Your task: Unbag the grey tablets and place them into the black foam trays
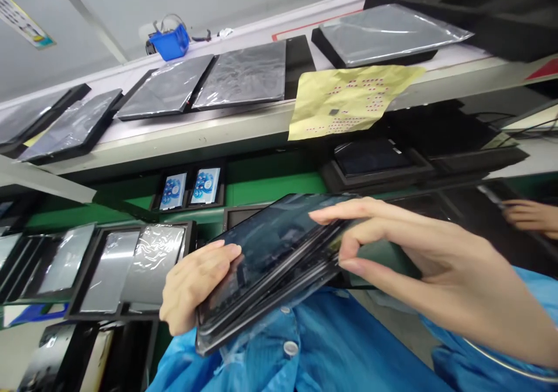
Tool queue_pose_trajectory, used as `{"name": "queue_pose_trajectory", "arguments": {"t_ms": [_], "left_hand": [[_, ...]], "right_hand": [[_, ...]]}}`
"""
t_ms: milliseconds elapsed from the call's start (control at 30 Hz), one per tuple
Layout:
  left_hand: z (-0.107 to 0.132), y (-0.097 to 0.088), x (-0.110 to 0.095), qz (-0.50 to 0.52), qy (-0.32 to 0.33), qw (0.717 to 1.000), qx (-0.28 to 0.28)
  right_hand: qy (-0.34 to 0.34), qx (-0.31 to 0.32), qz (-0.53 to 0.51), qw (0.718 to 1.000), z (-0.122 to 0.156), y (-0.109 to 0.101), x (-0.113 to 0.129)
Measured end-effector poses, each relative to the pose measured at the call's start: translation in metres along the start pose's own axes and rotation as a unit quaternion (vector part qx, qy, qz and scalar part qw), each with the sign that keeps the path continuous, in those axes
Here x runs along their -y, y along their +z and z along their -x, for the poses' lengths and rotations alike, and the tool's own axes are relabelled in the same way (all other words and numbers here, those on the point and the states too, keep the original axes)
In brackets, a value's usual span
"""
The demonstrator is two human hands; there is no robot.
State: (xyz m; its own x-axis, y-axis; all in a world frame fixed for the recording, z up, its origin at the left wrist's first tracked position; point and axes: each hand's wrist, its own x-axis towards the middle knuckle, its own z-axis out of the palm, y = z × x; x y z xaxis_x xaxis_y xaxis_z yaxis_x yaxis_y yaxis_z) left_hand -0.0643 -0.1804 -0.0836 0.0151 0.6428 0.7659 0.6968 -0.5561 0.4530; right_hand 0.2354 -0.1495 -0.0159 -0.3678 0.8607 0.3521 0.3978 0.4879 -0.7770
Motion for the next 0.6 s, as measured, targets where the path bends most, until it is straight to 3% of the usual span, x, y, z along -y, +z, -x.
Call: {"name": "queue_pose_trajectory", "arguments": {"t_ms": [133,233,300,433,600], "left_hand": [[0.003,-0.009,-0.01,0.056,0.03,0.998,0.017],[0.004,-0.012,-0.015,0.036,0.022,0.999,0.014],[0.005,-0.012,-0.017,0.009,0.027,1.0,0.008],[0.007,-0.005,-0.014,-0.019,0.071,0.995,-0.061],[0.009,-0.003,-0.013,-0.022,0.071,0.996,-0.042]], "right_hand": [[0.001,-0.001,0.01,1.0,0.01,0.001,0.005],[-0.016,-0.01,0.037,0.999,0.015,0.002,0.01],[-0.031,-0.013,0.046,0.998,0.016,0.004,0.012],[-0.046,0.007,0.032,0.998,0.016,0.007,0.016],[-0.062,0.007,0.008,0.998,0.015,0.014,0.016]]}}
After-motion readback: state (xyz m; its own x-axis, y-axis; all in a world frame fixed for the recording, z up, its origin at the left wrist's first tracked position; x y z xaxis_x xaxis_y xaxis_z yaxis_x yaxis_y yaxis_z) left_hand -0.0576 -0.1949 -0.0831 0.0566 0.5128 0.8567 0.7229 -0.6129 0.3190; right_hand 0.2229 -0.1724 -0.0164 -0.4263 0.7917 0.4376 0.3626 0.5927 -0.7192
